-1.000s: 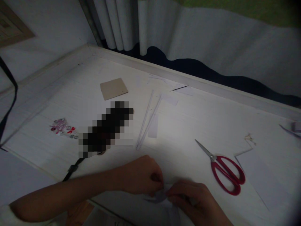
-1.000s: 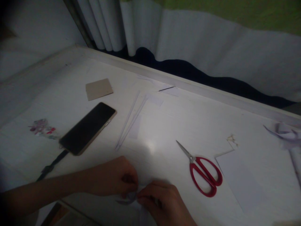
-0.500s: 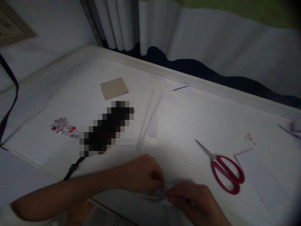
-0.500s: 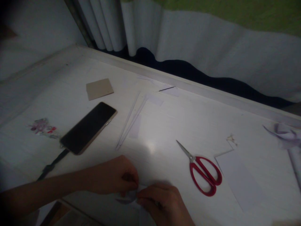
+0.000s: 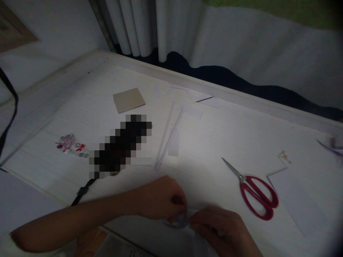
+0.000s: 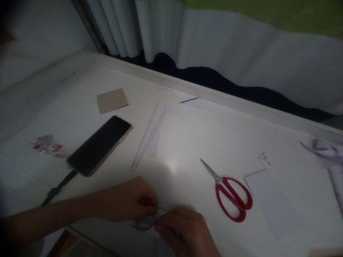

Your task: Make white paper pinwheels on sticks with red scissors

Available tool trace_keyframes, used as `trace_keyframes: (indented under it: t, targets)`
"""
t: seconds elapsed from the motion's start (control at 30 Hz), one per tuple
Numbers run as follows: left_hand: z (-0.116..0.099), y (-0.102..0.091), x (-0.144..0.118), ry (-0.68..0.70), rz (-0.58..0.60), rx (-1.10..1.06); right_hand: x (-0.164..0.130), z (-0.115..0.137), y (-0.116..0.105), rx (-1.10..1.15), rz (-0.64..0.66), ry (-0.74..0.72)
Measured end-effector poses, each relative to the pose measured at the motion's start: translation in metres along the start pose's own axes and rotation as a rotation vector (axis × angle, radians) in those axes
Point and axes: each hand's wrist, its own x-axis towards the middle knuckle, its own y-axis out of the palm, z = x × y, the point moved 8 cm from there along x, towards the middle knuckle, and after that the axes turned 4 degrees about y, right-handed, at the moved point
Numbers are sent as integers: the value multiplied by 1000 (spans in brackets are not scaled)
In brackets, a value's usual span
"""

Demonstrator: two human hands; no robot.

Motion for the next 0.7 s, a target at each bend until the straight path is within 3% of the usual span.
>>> trace_keyframes:
  t: [0.37,0.7]
  targets:
    - [-5,-3,-1,31,-37,102,0,1,3,0,-21,-20]
    - [-3,-1,0,-5,-18,39,0,0,4,11,-33,-25]
